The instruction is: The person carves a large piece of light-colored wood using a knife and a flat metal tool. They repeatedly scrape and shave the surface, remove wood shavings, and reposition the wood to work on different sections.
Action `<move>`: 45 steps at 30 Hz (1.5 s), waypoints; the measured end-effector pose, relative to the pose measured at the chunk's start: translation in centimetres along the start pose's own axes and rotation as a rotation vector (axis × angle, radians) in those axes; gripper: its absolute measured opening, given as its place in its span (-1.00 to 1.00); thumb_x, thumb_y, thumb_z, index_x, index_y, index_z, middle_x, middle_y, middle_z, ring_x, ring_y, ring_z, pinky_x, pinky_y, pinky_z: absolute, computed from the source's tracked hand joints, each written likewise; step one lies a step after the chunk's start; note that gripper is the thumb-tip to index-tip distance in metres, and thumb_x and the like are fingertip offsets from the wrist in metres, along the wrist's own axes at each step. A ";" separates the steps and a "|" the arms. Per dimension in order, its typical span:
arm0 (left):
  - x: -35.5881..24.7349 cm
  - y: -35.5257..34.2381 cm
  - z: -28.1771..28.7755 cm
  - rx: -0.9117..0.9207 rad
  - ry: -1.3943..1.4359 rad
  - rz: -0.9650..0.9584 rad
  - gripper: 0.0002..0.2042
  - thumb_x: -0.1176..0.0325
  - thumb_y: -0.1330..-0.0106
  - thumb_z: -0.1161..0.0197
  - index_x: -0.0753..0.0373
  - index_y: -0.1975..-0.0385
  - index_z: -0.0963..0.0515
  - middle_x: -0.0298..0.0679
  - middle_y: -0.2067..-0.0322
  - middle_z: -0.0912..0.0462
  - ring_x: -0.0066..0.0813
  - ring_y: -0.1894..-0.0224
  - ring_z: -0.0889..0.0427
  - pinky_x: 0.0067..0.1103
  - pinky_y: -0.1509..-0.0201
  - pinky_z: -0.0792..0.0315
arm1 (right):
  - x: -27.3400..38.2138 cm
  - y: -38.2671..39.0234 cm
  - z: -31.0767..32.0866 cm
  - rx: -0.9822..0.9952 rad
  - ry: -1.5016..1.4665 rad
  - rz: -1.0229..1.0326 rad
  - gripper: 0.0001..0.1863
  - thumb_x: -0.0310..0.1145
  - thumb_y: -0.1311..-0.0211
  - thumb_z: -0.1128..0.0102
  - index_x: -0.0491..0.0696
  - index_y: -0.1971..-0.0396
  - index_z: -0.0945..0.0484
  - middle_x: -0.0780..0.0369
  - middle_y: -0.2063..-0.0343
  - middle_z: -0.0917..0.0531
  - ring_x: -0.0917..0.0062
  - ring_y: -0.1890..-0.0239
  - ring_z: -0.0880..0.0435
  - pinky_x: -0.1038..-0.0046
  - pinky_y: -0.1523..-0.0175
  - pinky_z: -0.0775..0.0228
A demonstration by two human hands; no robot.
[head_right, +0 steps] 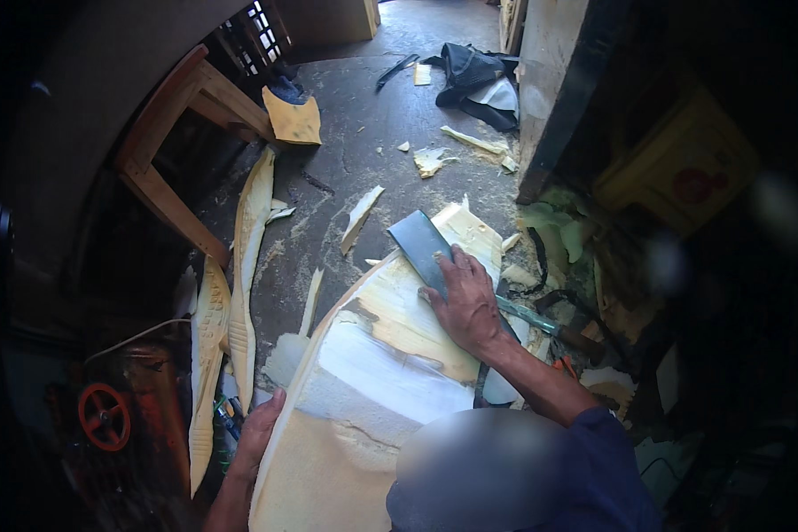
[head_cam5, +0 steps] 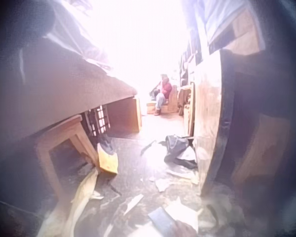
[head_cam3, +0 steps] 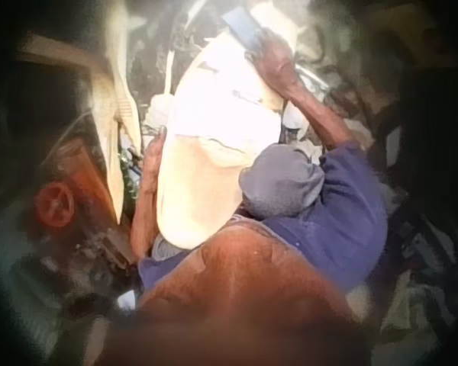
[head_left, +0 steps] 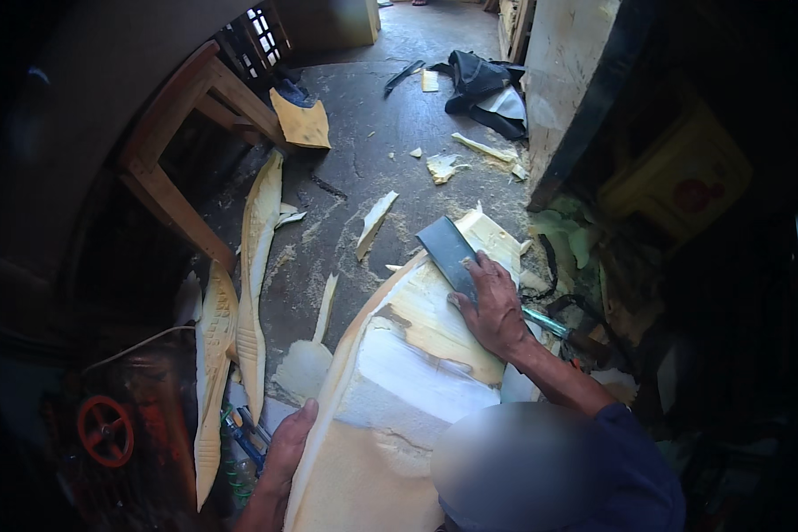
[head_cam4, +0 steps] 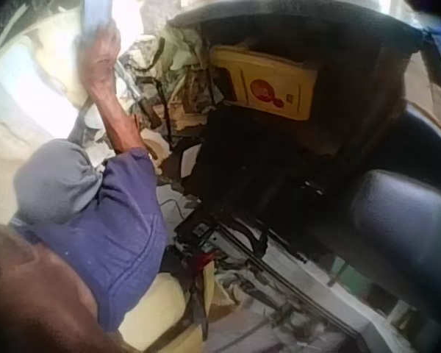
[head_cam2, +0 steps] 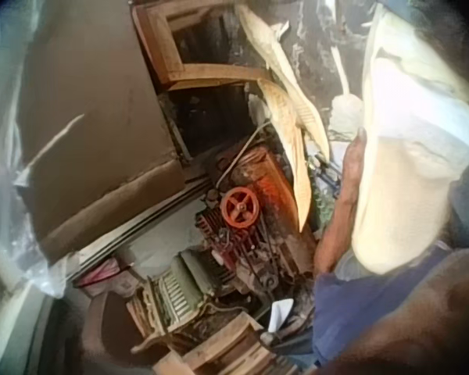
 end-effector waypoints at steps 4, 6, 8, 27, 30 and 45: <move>0.8 -0.4 1.0 -0.010 -0.052 -0.025 -0.42 -0.12 -0.61 0.01 0.40 0.01 -0.61 -0.19 0.24 -0.75 -0.50 0.26 -0.71 -0.57 0.10 -0.56 | -3.6 1.6 -0.5 0.164 -0.382 -0.230 -0.24 -0.17 -0.24 -0.42 -0.21 -0.32 -0.32 -0.27 -0.31 -0.40 -0.23 -0.35 -0.35 -0.05 -0.41 -0.23; 1.3 -0.7 1.4 -0.017 -0.082 -0.040 -0.41 -0.13 -0.62 0.02 0.40 0.04 -0.61 -0.20 0.26 -0.75 -0.51 0.27 -0.71 -0.57 0.11 -0.56 | -3.6 2.6 0.8 0.164 -0.139 -0.056 -0.20 -0.15 -0.25 -0.39 -0.24 -0.37 -0.28 -0.26 -0.36 -0.35 -0.19 -0.40 -0.30 -0.06 -0.46 -0.17; 1.8 -1.0 1.9 -0.035 -0.158 -0.039 -0.41 -0.14 -0.62 0.03 0.39 0.07 -0.62 -0.20 0.26 -0.74 -0.52 0.27 -0.70 -0.57 0.11 -0.55 | -5.0 4.0 1.2 0.247 0.009 -0.058 -0.07 -0.09 -0.24 -0.35 -0.27 -0.46 -0.17 -0.24 -0.49 -0.13 -0.07 -0.50 -0.21 0.02 -0.57 -0.03; 2.5 -1.8 5.1 -0.253 -0.395 0.056 -0.44 -0.11 -0.62 0.00 0.36 0.05 -0.66 -0.22 0.23 -0.71 -0.51 0.25 -0.61 -0.53 0.07 -0.48 | -4.4 11.6 -0.5 0.321 0.111 0.102 -0.38 -0.45 -0.13 -0.26 0.14 -0.28 -0.52 0.21 -0.47 -0.39 -0.04 -0.26 -0.48 -0.05 -0.20 -0.44; 1.8 -2.0 5.5 -0.243 -0.402 0.009 -0.44 -0.12 -0.61 0.00 0.35 0.04 -0.67 -0.21 0.22 -0.71 -0.51 0.24 -0.61 -0.53 0.05 -0.48 | -1.5 12.5 1.1 0.270 0.031 0.364 -0.42 -0.35 -0.14 -0.30 0.23 -0.24 -0.57 0.30 -0.43 -0.45 0.02 -0.22 -0.52 0.07 -0.13 -0.46; 2.2 -2.6 6.1 -0.253 -0.543 -0.062 -0.38 -0.20 -0.60 0.02 0.34 0.02 -0.68 -0.23 0.19 -0.74 -0.50 0.18 -0.66 -0.52 0.04 -0.52 | -7.1 10.1 -2.1 0.240 0.205 0.173 -0.29 -0.58 -0.03 -0.23 0.10 -0.29 -0.53 0.24 -0.41 -0.49 -0.03 -0.02 -0.57 -0.02 -0.06 -0.48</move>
Point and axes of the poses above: each hand's wrist, its own y-axis away from the middle knuckle, its own z-axis out of the back of the hand, x = y × z, the point moved 9 cm from there along -y, towards the middle knuckle
